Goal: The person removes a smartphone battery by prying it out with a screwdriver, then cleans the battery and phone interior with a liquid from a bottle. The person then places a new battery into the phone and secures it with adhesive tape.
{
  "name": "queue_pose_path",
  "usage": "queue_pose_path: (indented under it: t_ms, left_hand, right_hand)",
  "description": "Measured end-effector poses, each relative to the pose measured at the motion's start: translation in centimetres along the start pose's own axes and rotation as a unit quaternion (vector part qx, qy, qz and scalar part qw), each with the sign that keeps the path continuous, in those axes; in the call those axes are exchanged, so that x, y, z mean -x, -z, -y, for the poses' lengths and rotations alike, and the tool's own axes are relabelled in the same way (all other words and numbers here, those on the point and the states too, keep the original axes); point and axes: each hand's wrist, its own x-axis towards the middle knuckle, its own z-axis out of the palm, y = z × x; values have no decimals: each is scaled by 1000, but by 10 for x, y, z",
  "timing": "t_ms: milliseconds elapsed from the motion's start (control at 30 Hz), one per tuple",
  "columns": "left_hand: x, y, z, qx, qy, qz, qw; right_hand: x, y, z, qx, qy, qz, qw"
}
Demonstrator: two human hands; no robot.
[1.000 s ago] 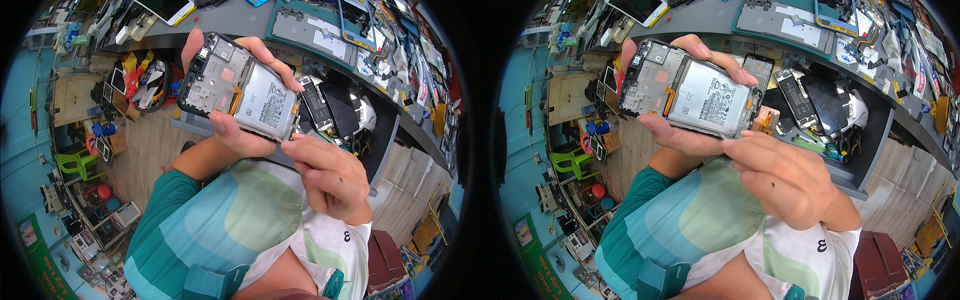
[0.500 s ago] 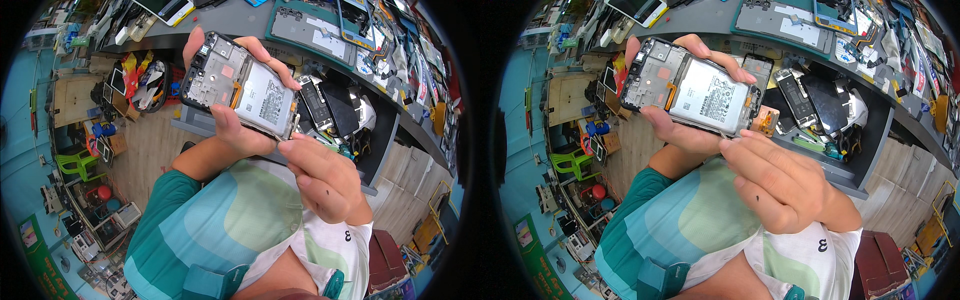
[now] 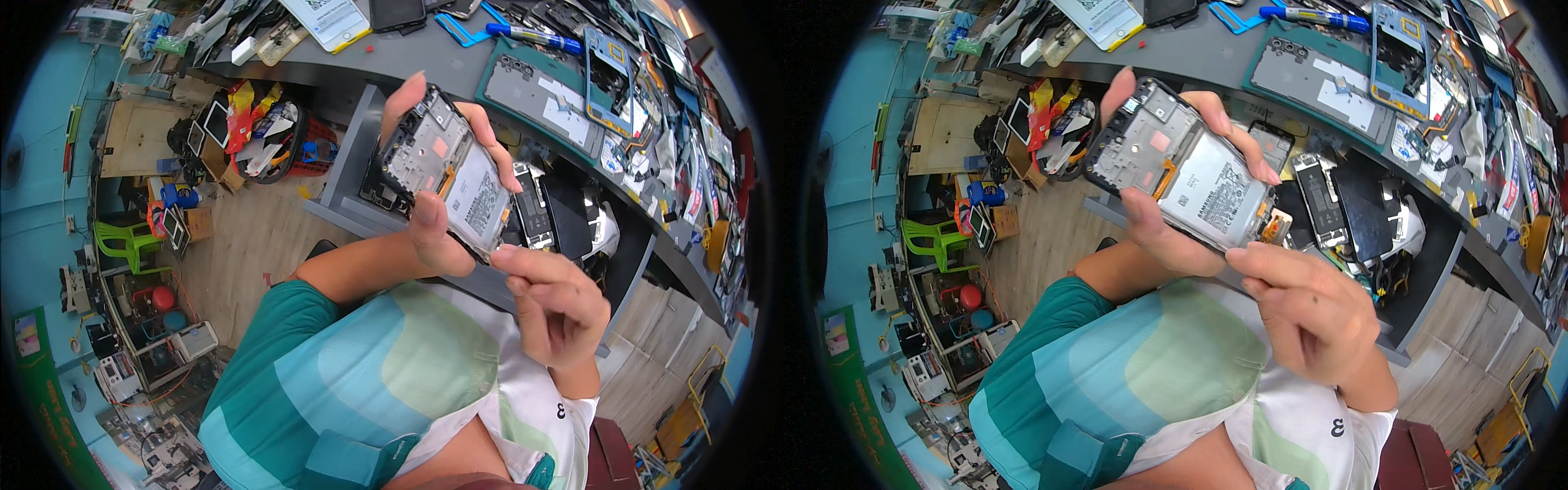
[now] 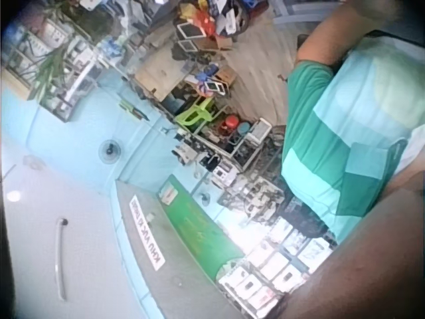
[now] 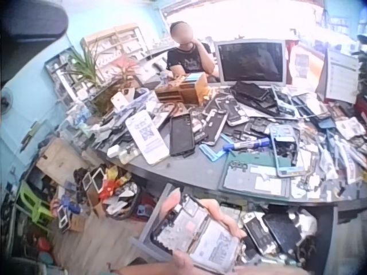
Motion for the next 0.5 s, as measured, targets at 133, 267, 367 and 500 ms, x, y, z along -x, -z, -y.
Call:
queue_pose_path:
  t_ms: [133,267,367,500]
  left_hand:
    - [2,-2,2,31,9,-38,999]
    - [2,-3,6,28,-9,-65,997]
    - [5,-4,7,35,-12,-84,996]
    - [6,-7,10,38,-19,-99,994]
  right_hand:
    - [-1,-5,-1,104,85,24,991]
    - [2,-11,-10,119,157,14,980]
    - [2,-11,-6,132,163,26,977]
    - [4,-8,-1,95,106,20,990]
